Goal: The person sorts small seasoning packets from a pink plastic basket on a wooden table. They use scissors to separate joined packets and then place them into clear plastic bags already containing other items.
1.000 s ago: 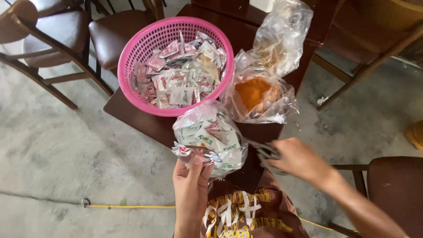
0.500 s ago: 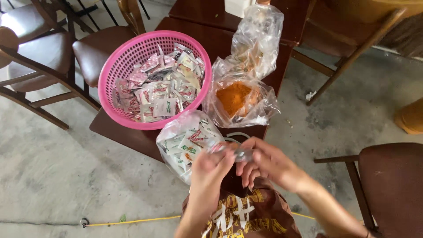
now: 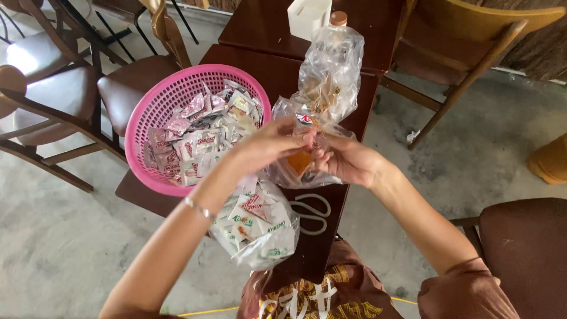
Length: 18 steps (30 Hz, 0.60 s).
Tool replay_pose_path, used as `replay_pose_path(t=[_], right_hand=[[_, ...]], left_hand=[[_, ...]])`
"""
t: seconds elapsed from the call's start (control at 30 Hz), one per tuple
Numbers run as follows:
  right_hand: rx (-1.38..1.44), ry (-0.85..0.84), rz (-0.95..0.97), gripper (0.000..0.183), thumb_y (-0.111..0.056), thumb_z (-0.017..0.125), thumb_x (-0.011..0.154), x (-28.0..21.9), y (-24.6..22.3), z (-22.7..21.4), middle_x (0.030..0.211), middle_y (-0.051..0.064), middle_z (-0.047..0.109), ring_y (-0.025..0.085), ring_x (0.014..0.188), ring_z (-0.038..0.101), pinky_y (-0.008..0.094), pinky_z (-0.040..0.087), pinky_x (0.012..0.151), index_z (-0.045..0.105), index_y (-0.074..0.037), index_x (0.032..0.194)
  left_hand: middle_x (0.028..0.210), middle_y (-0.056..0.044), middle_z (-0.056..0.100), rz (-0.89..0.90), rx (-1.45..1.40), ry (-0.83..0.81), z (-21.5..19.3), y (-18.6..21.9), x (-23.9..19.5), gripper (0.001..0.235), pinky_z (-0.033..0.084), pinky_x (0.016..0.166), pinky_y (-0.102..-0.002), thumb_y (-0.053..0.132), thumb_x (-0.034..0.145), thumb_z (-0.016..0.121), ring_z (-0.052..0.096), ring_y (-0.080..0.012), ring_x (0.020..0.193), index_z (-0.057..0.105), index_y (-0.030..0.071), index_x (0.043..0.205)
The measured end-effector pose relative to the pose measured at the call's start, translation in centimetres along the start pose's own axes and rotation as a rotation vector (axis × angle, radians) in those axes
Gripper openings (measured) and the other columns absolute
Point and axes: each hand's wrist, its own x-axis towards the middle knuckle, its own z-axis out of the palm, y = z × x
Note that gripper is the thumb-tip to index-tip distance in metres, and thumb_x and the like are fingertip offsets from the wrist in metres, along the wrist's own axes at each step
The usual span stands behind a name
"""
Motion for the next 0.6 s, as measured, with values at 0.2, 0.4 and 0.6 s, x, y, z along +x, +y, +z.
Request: replay_pose_path(t=[0.2, 0.4, 0.6], right_hand=[[-0.184, 0.054, -0.015, 0.022, -0.014, 0.053, 0.107, 3.4, -3.0, -3.3, 0.102, 0.004, 0.063, 0.010, 0.082, 0.060, 0.022, 0.053, 0.068, 0.058, -0.001, 0.125], [-0.538, 0.239, -0.069, 0.027, -0.016, 0.059, 0.103, 5.0, -4.2, -3.8, 0.103, 0.001, 0.065, 0.009, 0.083, 0.062, 0.025, 0.055, 0.070, 0.060, -0.002, 0.126], [-1.092, 0.305, -0.340, 0.026, -0.016, 0.066, 0.099, 5.2, -3.1, -3.4, 0.102, 0.001, 0.073, 0.006, 0.087, 0.067, 0.025, 0.057, 0.072, 0.065, -0.003, 0.121]], left_hand=[[0.120, -0.015, 0.071, -0.239, 0.130, -0.042, -3.8, 0.5, 5.1, 0.053, 0.051, 0.103, -0.031, 0.010, 0.078, 0.080, 0.071, -0.0211, 0.114, 0.062, 0.001, 0.127], [0.133, -0.011, 0.063, 0.078, 0.719, 0.002, -5.3, -1.6, 6.7, 0.071, 0.056, 0.093, -0.033, -0.004, 0.070, 0.080, 0.061, -0.0217, 0.118, 0.057, 0.003, 0.136], [0.111, -0.015, 0.066, -0.410, 1.060, 0.044, -5.1, -1.4, 5.5, 0.049, 0.051, 0.068, -0.037, 0.010, 0.078, 0.081, 0.062, -0.0195, 0.088, 0.066, 0.002, 0.124]])
